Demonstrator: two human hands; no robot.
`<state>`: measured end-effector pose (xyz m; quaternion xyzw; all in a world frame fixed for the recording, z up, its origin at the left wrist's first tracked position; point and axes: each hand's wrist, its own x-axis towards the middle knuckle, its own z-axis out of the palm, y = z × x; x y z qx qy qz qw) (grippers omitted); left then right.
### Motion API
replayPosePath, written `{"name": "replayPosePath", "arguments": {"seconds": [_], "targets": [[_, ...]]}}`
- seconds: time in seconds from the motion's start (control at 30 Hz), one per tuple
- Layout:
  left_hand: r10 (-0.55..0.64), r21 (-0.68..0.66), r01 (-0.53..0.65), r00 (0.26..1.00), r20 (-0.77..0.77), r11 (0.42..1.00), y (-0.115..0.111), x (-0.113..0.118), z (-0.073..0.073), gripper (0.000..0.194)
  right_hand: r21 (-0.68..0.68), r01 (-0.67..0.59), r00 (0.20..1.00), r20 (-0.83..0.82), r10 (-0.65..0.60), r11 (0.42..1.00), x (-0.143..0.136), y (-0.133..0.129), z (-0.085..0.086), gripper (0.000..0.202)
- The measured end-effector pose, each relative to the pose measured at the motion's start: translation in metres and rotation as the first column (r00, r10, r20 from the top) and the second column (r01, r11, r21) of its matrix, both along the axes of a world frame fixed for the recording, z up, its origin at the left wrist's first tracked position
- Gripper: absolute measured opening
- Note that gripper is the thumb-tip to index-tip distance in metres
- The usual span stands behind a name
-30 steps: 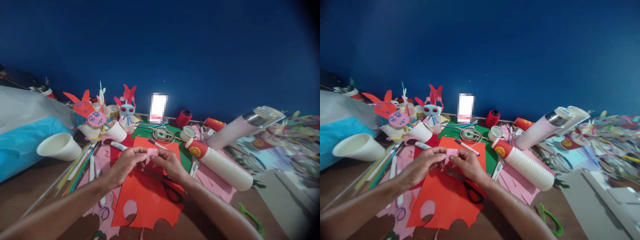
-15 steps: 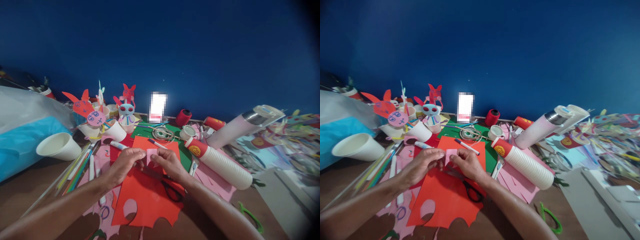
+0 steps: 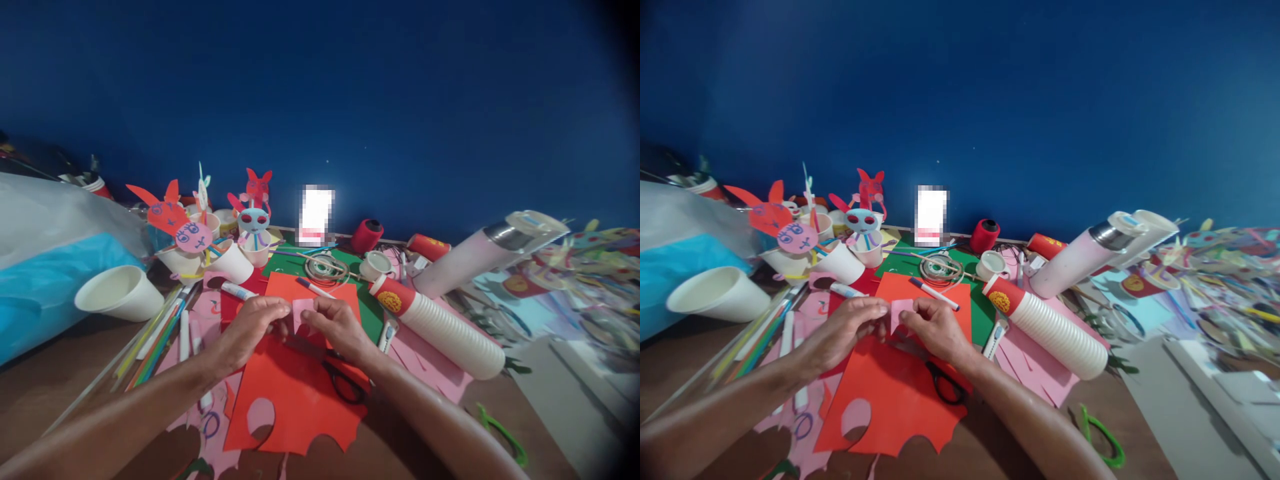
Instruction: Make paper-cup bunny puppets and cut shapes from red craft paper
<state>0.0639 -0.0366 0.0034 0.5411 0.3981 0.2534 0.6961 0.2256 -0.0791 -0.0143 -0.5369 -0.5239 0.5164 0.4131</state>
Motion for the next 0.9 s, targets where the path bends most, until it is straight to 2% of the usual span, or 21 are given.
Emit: {"name": "replayPosePath", "arguments": {"seconds": [0.27,0.63,0.7,0.8,0.9], "targets": [[0.006,0.101,0.005,0.994,-0.11,0.995,-0.0011,-0.0006,-0.0005,0.021,0.029,0.033,0.999,0.039,-0.034,0.999,-0.0006,0.0007,-0.003,0.021],[-0.024,0.098,0.031,0.997,-0.074,0.995,-0.0007,0.0014,-0.007,0.015,0.112,0.032,0.982,0.181,-0.052,0.993,-0.0027,0.0011,0.0016,0.025],[-0.008,0.094,0.015,0.998,-0.069,0.995,-0.0006,0.0014,-0.0088,0.014,0.092,0.012,0.988,0.15,-0.026,0.996,-0.0024,0.0021,0.0007,0.025],[0.048,0.07,-0.043,0.996,-0.075,0.997,-0.0006,0.0013,-0.0086,0.014,0.044,-0.028,1.0,0.006,0.028,0.999,-0.001,0.0042,-0.0002,0.028],[0.102,0.048,-0.098,0.99,-0.101,0.994,-0.0003,0.0013,-0.0047,0.014,0.062,-0.021,0.995,-0.099,0.027,0.998,0.0008,0.0058,0.0003,0.033]]}}
